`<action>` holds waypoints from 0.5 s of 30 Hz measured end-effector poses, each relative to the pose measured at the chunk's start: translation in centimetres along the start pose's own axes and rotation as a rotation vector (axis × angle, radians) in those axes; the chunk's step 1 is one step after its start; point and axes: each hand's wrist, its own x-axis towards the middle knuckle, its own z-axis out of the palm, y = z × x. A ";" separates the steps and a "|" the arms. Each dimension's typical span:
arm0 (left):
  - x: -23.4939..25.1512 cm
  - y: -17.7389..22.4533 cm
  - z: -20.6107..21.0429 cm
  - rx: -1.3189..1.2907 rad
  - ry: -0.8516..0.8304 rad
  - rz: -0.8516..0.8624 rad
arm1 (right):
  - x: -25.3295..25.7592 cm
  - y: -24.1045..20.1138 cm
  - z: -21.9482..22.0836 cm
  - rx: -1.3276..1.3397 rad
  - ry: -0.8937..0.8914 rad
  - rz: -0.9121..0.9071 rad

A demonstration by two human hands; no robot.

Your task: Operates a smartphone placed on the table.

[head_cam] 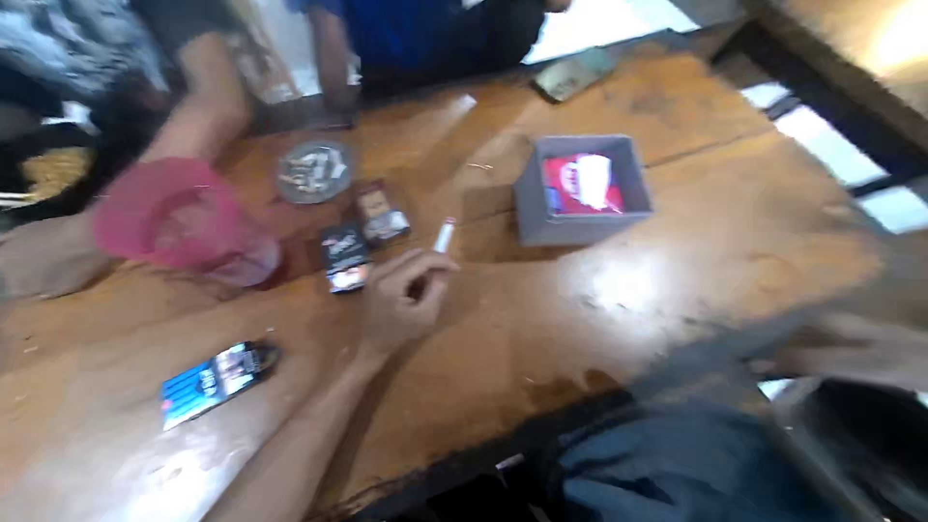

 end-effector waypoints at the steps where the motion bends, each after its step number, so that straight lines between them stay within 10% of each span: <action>1: -0.2 -0.1 0.0 0.012 -0.019 -0.004 | -2.3 0.6 0.7 0.042 -0.095 -0.053; 6: -0.2 -0.3 0.1 -0.064 -0.057 -0.092 | -11.2 2.4 6.4 0.275 0.070 -0.113; 15: -0.6 0.4 0.3 -0.057 -0.035 -0.152 | -12.5 5.4 14.4 0.594 0.216 -0.066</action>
